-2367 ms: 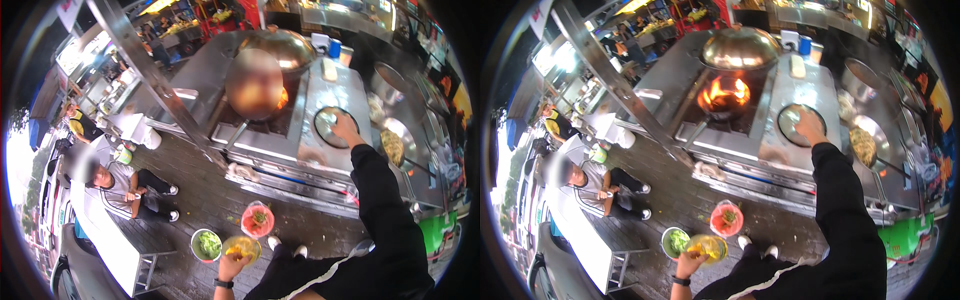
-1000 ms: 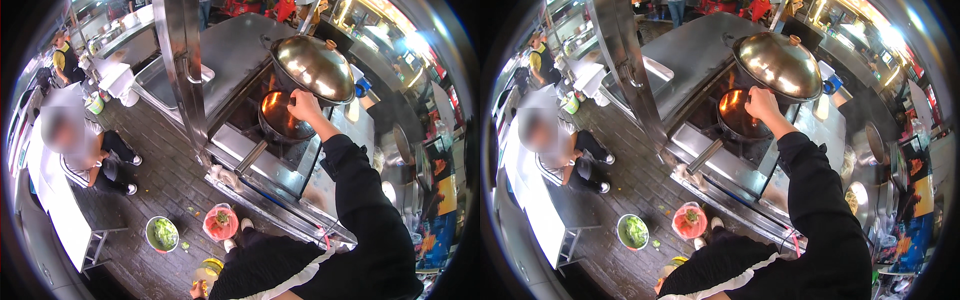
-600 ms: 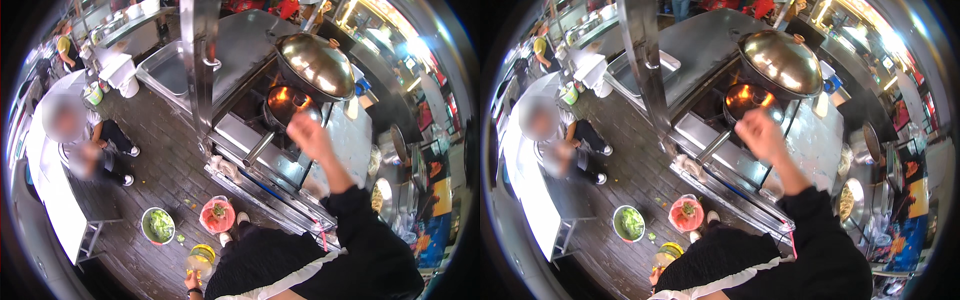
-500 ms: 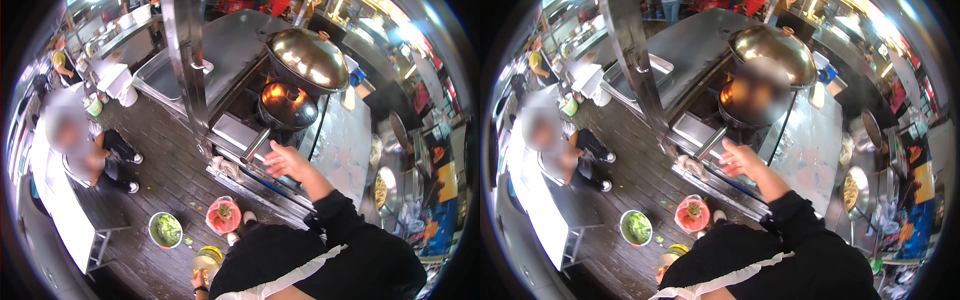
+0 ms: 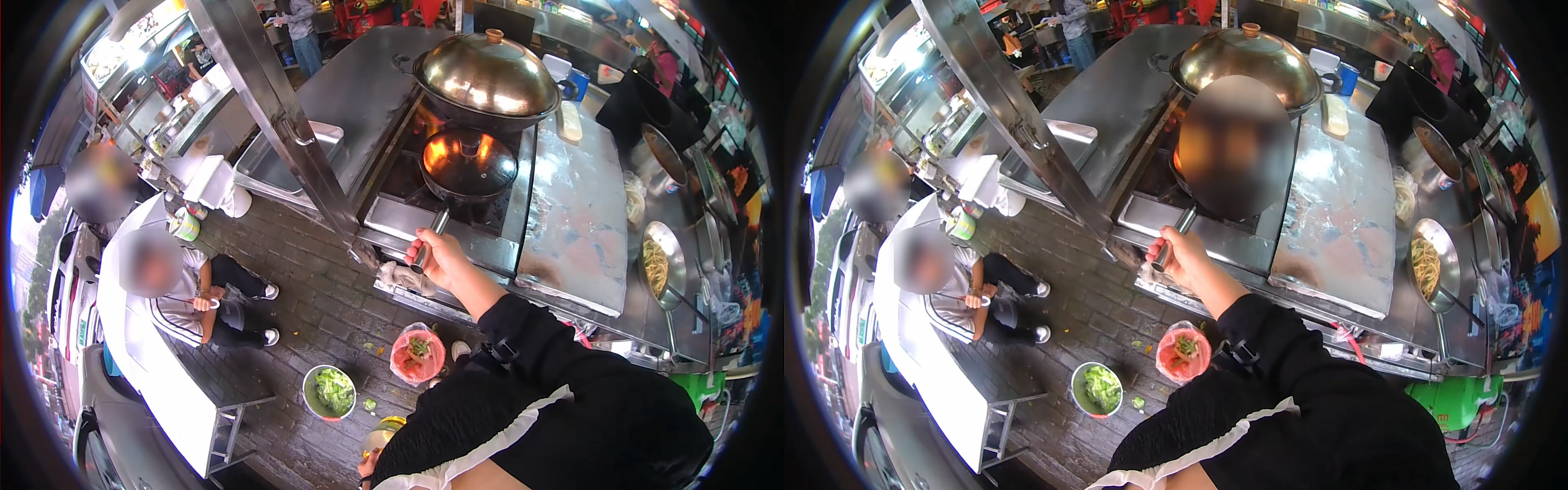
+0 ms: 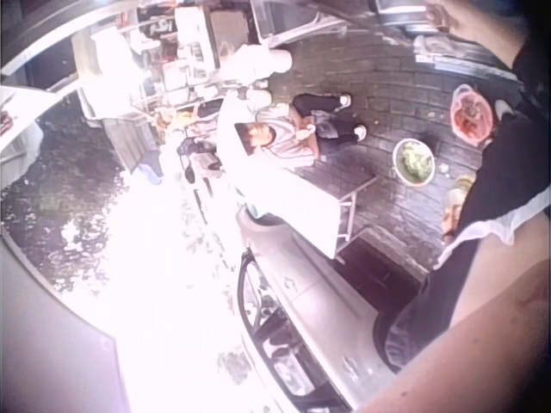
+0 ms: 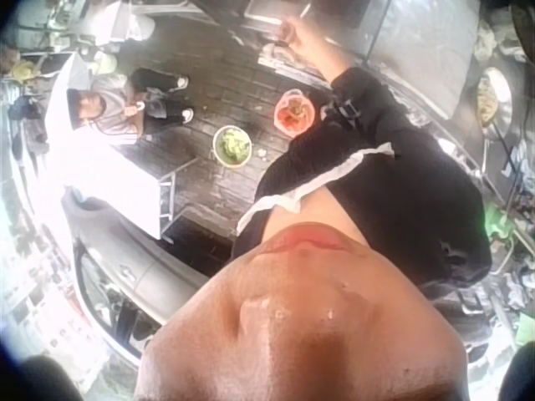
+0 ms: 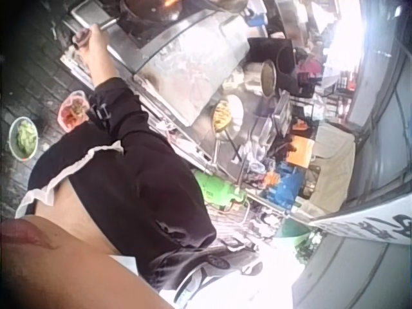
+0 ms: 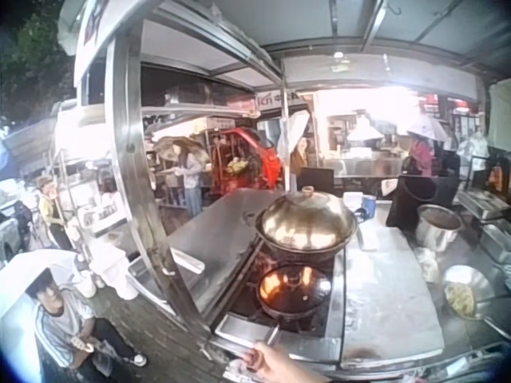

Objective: Cooking noodles and vegetables in a pan over a burner at a street food stall.

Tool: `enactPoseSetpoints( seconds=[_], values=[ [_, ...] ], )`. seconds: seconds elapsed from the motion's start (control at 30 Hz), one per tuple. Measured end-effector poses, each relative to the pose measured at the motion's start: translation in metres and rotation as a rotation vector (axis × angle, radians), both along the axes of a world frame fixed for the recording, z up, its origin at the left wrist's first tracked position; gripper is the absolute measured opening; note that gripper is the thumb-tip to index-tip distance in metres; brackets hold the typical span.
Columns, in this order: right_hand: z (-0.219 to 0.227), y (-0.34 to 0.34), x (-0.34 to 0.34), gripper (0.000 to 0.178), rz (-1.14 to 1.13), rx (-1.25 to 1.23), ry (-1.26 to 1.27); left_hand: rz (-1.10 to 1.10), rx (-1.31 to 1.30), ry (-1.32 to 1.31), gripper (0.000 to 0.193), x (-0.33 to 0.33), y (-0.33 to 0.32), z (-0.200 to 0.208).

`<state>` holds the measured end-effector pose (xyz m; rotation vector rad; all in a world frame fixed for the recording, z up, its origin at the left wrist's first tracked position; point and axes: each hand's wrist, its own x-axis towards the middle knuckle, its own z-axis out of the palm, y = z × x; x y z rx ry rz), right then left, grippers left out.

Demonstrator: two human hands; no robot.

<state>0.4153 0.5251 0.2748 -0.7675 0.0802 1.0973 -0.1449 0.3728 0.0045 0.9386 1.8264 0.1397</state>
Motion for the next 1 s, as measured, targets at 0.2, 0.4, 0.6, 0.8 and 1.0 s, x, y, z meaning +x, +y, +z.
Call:
enactPoseSetpoints(
  seconds=[0.2,0.4,0.6,0.8,1.0],
  values=[
    [-0.004,-0.017,0.0,0.026,0.106,-0.035,-0.052,0.001,-0.022,0.08,0.049,-0.01,0.002,-0.003],
    [0.042,-0.07,0.025,0.05,0.434,-0.408,-0.202,-0.235,0.24,0.213,0.048,-0.012,-0.017,-0.013],
    [0.111,-0.047,0.134,0.04,-0.195,-0.614,-1.966,0.233,0.058,-0.13,0.043,-0.014,-0.021,-0.004],
    [0.104,0.022,0.19,0.043,0.319,-0.917,-2.176,0.173,0.063,0.023,0.035,0.044,-0.015,0.068],
    [0.1,0.04,0.202,0.043,0.41,-0.961,-2.226,0.241,0.114,-0.16,0.032,0.023,-0.042,0.038]
  ],
)
